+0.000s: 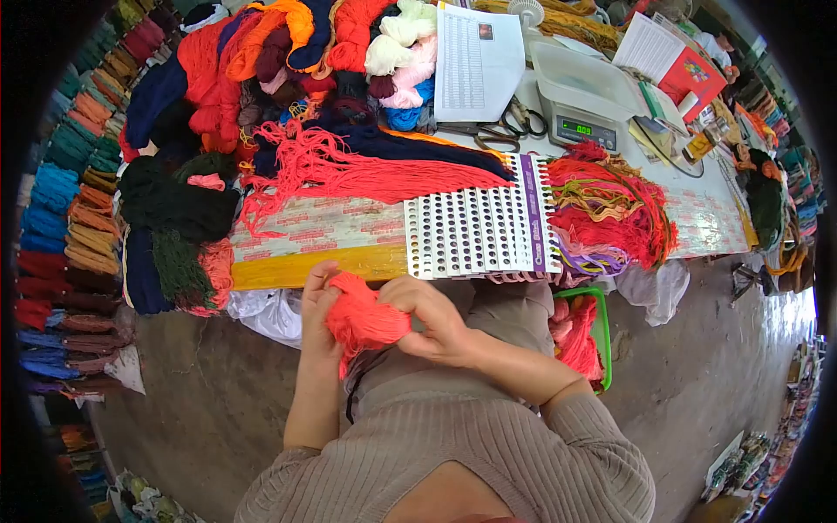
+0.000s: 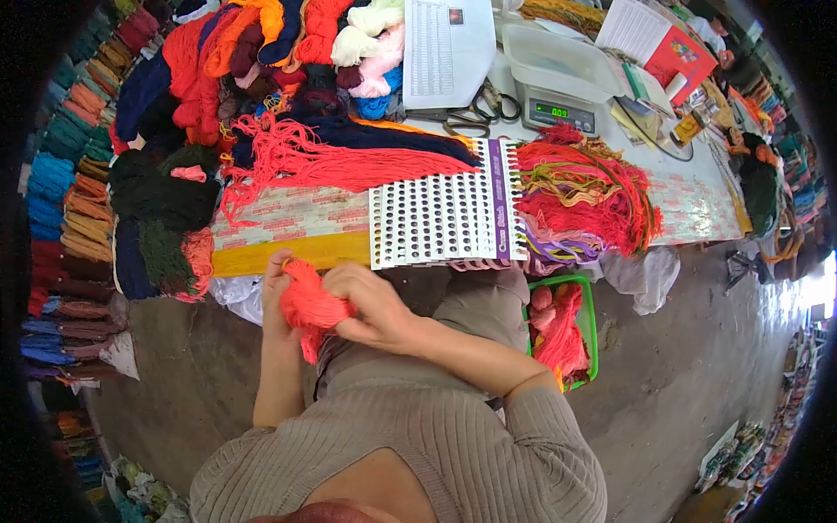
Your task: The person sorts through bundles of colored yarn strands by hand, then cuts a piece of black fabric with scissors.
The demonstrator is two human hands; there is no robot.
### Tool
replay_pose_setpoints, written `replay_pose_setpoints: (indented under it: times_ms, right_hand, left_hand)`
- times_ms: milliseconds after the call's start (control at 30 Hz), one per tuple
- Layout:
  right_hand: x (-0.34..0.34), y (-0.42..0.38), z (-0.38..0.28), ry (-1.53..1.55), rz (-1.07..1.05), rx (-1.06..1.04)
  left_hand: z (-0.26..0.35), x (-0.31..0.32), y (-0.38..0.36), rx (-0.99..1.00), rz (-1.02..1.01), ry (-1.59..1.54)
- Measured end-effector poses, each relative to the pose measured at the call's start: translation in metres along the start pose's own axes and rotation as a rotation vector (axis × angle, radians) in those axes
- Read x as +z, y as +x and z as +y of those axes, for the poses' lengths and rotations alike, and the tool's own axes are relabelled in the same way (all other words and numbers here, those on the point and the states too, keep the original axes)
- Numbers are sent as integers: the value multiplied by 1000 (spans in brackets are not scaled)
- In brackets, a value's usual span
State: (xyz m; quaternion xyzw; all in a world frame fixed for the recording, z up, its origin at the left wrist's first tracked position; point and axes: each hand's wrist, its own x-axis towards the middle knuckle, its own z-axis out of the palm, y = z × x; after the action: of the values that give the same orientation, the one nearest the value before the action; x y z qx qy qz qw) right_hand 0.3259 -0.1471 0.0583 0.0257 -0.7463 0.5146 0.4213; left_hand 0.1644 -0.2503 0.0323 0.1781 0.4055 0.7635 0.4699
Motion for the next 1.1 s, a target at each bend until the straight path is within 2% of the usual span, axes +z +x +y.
replay_pose_setpoints:
  times_ms: [33, 67, 100, 133, 167, 233, 300, 367, 433, 500, 533, 567, 600, 633, 667, 700, 733, 767, 833, 867, 933, 967, 1000, 1033, 1067, 1100]
  right_hand:
    - [6, 2, -3, 171, -37, 58]
    - [11, -4, -8, 419, -98, 341]
    - [10, 2, -11, 421, -94, 333]
    - [9, 8, -13, 505, -142, 425]
    - [6, 13, -16, 589, -193, 521]
    - [-5, 19, -15, 604, -101, 625]
    - [-22, 22, -10, 723, 39, 769]
    - [-36, 22, -5, 675, -29, 776]
    - [-26, 19, -5, 582, -153, 863]
    - [-14, 16, -8, 528, -286, 896]
    - [-11, 18, -13, 444, -411, 882]
    - [-3, 15, -11, 307, -531, 766]
    - [6, 7, -6, 90, -575, 529]
    - [12, 1, -2, 89, -573, 528]
    - [16, -4, 1, -113, -579, 420]
    - [16, -4, 1, -317, -582, 308]
    - [12, -2, 1, -341, -567, 431]
    - [7, -2, 0, -352, -570, 430]
    - [-5, -4, -1, -199, -466, 454]
    - [-9, -6, 0, -203, -467, 453]
    - [-15, -12, 3, -56, -302, 488]
    - [-20, -10, 1, -90, -286, 508]
    - [-23, -14, 6, -47, -261, 547]
    - [-24, -17, 10, -3, -234, 585]
    - [-25, -17, 9, 3, -251, 590]
    - [-24, -18, 9, 4, -257, 589]
  left_hand:
    - [-9, -4, -1, -25, -50, 8]
    - [-15, -4, -3, -47, -102, 16]
    - [-18, 3, -12, -111, -156, 121]
    - [-17, 0, -17, -108, -158, 124]
    - [-17, -6, -23, -342, -238, 40]
    - [-11, -43, -30, -817, -376, -156]
    - [11, -55, -45, -617, 140, 63]
    - [44, -102, -40, -472, -106, 296]
    - [72, -112, -39, -406, -60, 722]
    - [79, -98, -28, -288, 117, 1342]
    - [70, -90, -27, -107, 147, 1302]
    - [64, -70, -22, -28, 57, 1189]
    - [57, -46, -18, 48, -35, 1074]
    - [47, -26, -19, -43, -118, 836]
    - [36, -14, -18, -135, -316, 672]
    - [20, -22, -19, -182, -377, 807]
    - [6, -31, -19, -225, -437, 940]
    - [8, -25, -18, -217, -441, 934]
    - [22, -6, -20, -806, -453, 467]
    - [31, -7, -23, -832, -451, 500]
    - [57, -17, -15, -677, -635, 427]
    - [74, -9, -14, -526, -545, 397]
    - [86, -25, -19, -290, -392, 336]
    - [103, -65, -15, -297, -277, 159]
    - [134, -47, 0, -167, -640, 222]
    - [161, -53, 13, -150, -770, 129]
